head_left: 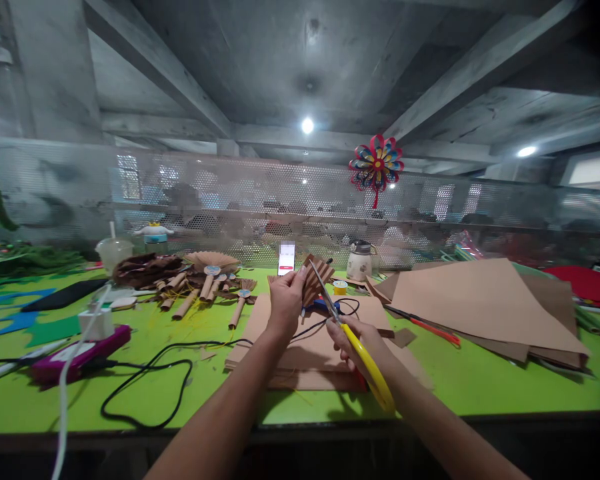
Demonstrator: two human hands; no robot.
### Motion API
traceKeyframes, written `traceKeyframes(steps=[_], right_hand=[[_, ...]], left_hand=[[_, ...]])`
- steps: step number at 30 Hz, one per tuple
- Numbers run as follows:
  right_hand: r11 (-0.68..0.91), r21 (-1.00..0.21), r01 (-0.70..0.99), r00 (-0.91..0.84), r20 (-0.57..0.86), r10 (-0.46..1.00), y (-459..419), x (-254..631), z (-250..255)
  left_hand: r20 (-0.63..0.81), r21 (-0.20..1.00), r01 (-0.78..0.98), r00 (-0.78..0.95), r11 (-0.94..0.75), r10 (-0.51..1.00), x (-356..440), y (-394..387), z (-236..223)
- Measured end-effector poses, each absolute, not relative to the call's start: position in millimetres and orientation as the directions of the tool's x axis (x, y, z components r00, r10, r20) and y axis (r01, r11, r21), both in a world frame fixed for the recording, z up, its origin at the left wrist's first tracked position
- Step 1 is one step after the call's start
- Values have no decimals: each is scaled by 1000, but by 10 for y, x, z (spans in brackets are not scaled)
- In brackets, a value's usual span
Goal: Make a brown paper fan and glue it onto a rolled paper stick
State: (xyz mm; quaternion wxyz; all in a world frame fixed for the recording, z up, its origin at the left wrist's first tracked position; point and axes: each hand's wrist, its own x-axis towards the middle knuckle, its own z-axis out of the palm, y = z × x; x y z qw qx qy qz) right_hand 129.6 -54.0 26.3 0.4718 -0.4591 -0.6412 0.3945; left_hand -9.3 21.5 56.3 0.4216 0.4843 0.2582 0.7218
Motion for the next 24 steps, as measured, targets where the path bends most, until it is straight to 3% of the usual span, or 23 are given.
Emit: traceKeyframes(steps=[24], right_hand=[[227, -948, 224, -101, 209, 973, -669, 1287, 252]], left_hand=[[447, 809, -364, -130, -462, 885, -100, 234, 550]])
